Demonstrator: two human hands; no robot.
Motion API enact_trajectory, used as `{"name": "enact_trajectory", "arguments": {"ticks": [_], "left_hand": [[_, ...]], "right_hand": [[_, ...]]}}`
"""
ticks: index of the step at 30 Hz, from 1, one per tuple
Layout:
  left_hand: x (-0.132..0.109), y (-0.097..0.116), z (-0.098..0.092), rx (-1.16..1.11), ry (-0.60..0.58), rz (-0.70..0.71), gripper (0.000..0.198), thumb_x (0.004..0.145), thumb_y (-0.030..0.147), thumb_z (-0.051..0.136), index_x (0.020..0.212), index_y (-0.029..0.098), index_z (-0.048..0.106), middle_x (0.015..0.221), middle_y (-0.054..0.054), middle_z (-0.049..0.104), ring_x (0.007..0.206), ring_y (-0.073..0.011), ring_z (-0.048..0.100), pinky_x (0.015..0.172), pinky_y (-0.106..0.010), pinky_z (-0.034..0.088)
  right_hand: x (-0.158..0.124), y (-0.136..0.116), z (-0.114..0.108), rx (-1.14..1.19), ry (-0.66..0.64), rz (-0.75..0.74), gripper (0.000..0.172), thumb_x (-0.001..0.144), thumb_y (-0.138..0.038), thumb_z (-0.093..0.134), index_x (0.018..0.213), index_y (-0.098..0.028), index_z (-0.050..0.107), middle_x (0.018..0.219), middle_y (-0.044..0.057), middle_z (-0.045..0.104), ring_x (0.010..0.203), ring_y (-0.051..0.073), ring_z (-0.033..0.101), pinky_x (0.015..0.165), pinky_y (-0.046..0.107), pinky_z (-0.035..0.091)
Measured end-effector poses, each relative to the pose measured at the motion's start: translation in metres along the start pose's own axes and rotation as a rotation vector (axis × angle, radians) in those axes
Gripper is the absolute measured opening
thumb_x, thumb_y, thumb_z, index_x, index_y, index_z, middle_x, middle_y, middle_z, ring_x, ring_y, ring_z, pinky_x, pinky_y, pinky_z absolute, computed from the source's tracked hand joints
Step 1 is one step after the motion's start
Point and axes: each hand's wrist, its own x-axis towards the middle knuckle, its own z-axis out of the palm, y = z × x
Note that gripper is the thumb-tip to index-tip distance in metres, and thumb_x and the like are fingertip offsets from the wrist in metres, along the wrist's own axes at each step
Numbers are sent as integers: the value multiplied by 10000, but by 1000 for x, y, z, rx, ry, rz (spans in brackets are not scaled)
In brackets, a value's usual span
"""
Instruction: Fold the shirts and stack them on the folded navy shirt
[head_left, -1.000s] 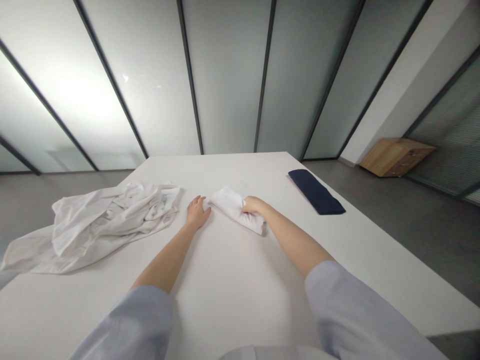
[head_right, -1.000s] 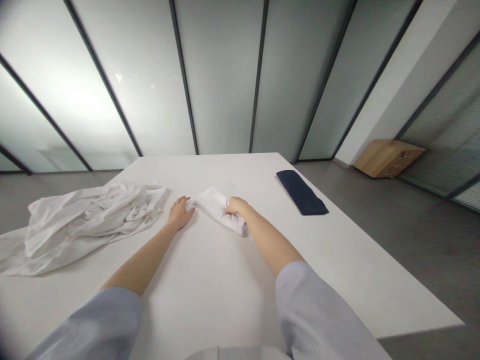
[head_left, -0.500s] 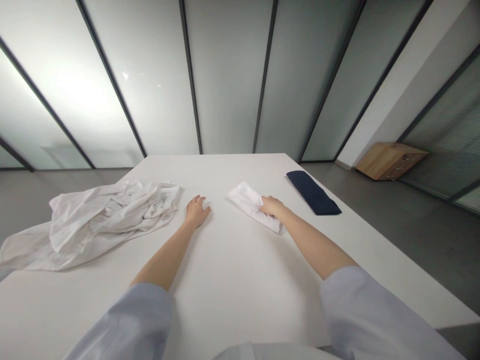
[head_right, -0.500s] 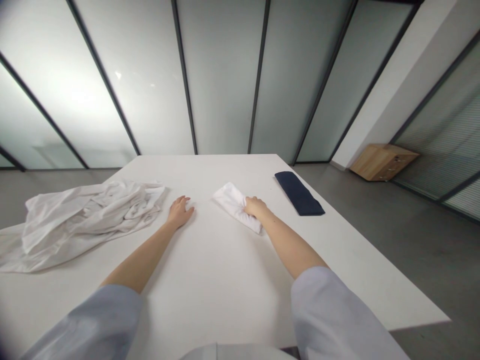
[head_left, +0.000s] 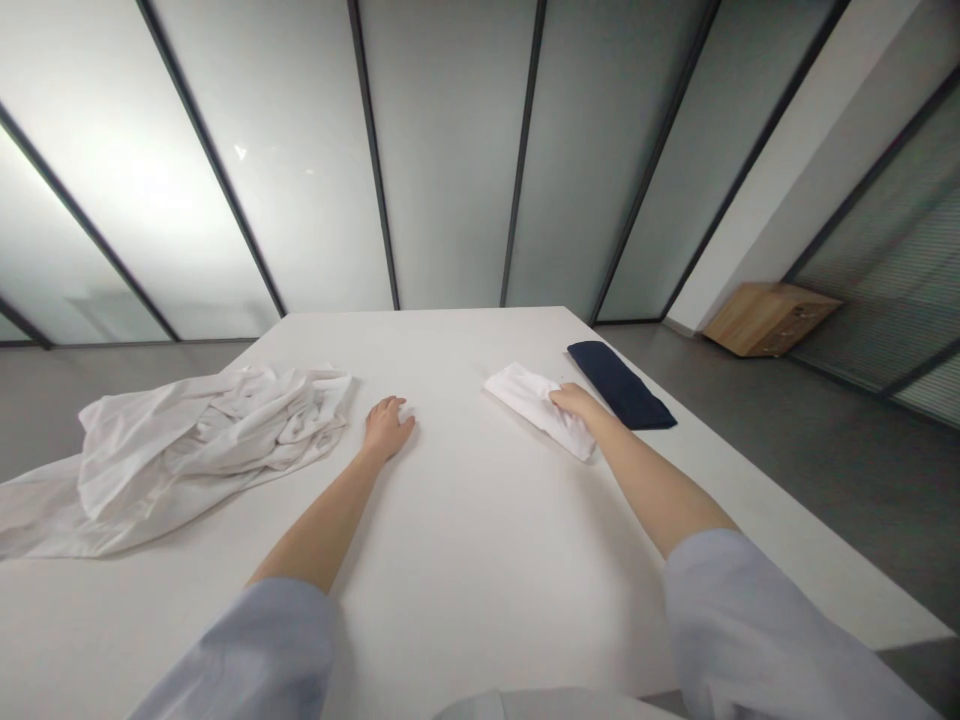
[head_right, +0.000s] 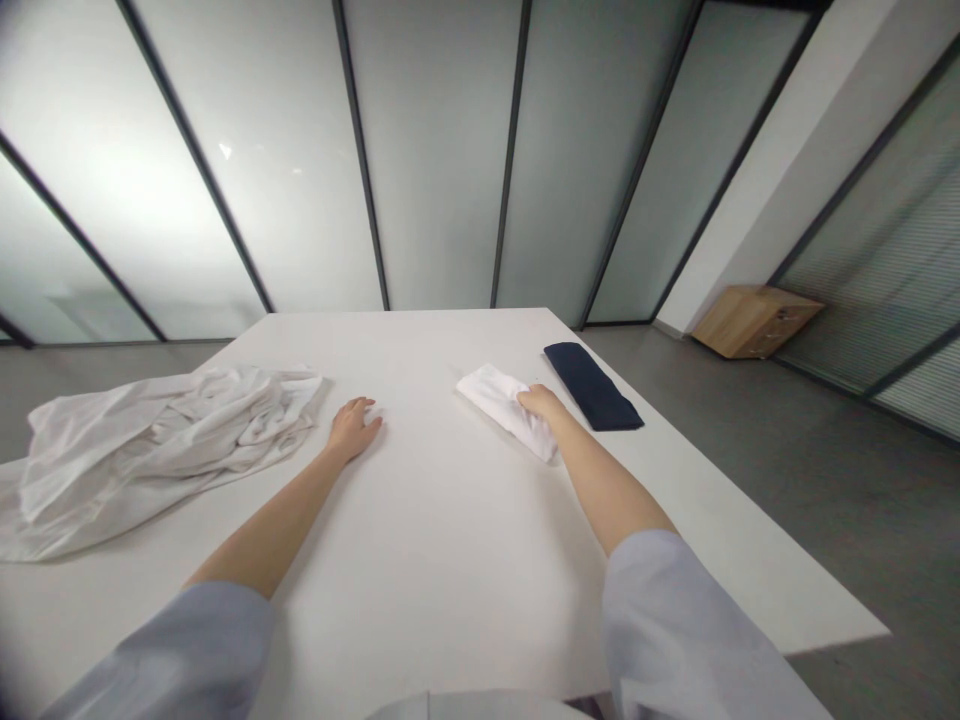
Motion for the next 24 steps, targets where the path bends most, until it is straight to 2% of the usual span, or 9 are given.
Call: {"name": "enact_trajectory", "arguments": {"ticks": [4, 10, 15, 19, 21, 24], "left_hand": [[0, -1, 0, 14, -3, 20, 434, 824, 341, 511, 1218, 165, 557, 1289, -123, 568, 1213, -257, 511, 1046, -395, 388], [-1, -1, -2, 22, -11, 30, 416, 824, 344, 503, 1201, 179, 563, 1239, -112, 598, 1174, -259, 535, 1032, -399, 399], [-1, -1, -1, 16, -12, 46, 413, 825, 337, 497, 1199, 175, 563, 1228, -112, 600, 1189, -258, 524, 1040, -398, 388], [-1, -1, 0, 20, -2, 40, 419, 817, 338, 508, 1193, 164, 568, 1259, -122, 582, 1185, -271, 523, 1037, -408, 390], [-1, -1, 1, 21, 5, 38, 418, 815, 335, 508, 1191, 162, 569, 1271, -122, 576, 1185, -273, 521, 1040, -409, 386], [-1, -2, 1, 20, 6, 35, 414, 814, 327, 512, 1192, 167, 568, 1269, -120, 578, 1179, -271, 526, 1038, -408, 387]], "right_hand": [[-10, 22, -7, -66, 138, 27, 464, 887, -474, 466, 1173, -148, 628, 1152, 156, 661, 1044, 265, 631, 780, 285, 470], [-29, 42, -19, -340, 319, 71, 399, 957, -432, 391, 1152, -148, 591, 1012, 187, 677, 954, 280, 649, 796, 369, 461], [-29, 48, -55, -339, 509, 72, 415, 965, -461, 347, 1142, -156, 565, 964, 182, 670, 927, 299, 638, 784, 395, 457], [-6, 63, -88, -205, 650, 176, 490, 958, -512, 314, 1193, -141, 530, 1010, 203, 643, 970, 312, 612, 809, 417, 452], [13, 76, -95, -116, 659, 253, 520, 948, -511, 325, 1249, -123, 495, 1077, 226, 616, 1010, 321, 596, 827, 432, 452], [38, 95, -84, -18, 495, 381, 624, 882, -495, 462, 1353, -87, 419, 1222, 274, 534, 1127, 356, 537, 883, 475, 437]]}}
